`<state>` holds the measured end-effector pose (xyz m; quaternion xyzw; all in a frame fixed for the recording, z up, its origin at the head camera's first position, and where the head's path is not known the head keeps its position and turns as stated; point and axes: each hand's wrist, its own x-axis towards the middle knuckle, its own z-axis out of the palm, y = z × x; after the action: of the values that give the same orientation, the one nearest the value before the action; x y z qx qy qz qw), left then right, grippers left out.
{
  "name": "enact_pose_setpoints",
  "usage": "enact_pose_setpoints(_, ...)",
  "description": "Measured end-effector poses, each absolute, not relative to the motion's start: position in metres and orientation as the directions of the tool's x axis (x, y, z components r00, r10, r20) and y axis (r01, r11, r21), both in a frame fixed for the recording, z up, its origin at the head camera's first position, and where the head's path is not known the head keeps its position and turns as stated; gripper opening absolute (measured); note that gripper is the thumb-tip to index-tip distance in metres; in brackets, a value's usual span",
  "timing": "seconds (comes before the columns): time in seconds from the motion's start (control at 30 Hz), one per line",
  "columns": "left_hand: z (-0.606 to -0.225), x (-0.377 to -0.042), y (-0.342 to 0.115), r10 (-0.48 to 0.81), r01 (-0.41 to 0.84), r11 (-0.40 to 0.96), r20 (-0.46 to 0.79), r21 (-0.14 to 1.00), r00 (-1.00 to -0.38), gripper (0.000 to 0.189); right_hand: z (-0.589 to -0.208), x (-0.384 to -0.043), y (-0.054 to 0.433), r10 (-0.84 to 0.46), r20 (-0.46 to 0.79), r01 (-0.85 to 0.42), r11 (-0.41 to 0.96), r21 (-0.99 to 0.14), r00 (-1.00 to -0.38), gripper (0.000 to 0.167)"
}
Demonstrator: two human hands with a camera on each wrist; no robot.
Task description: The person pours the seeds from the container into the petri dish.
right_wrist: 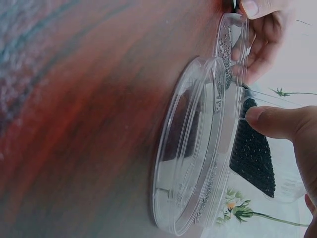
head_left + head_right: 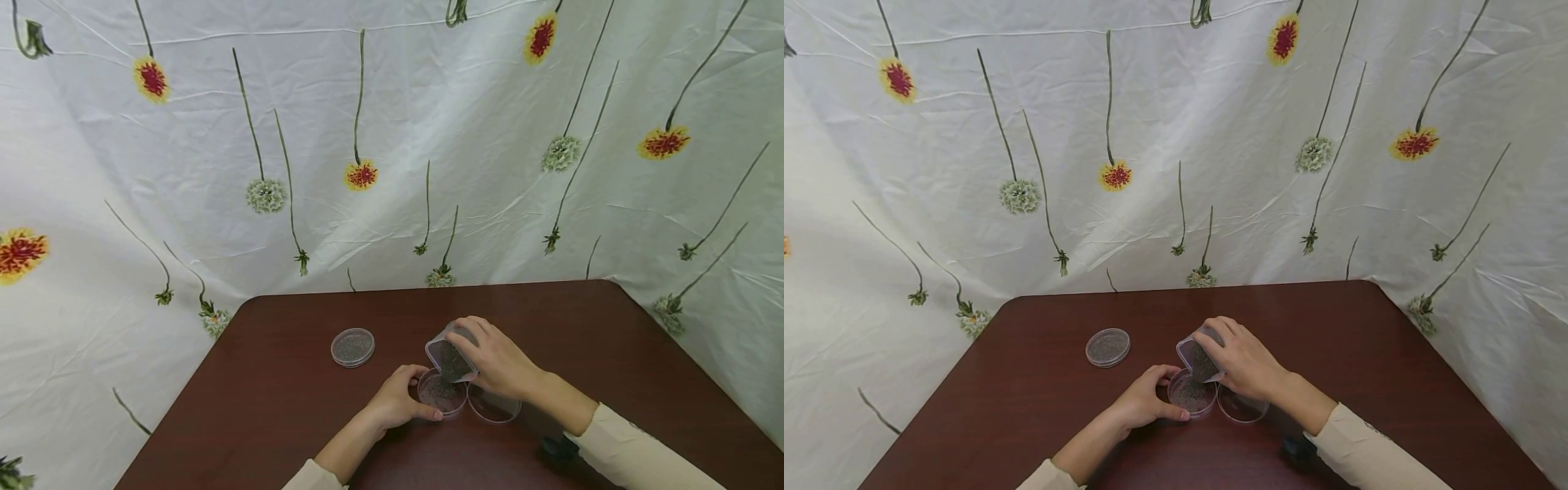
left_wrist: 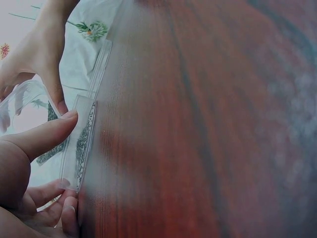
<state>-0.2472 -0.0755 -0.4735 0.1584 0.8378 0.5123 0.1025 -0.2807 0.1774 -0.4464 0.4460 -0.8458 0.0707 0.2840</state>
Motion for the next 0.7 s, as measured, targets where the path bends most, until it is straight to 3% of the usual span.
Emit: enact_pose_setpoints(0.7,-0.4759,-0.2484,-0.0753,0.383,0.176,0.42,0.002,0.89,-0.924,0.068,-0.4479,-0.2796,0.1758,-0.703,0.552,-0.799,0.592,0.106,-0.447,0.092)
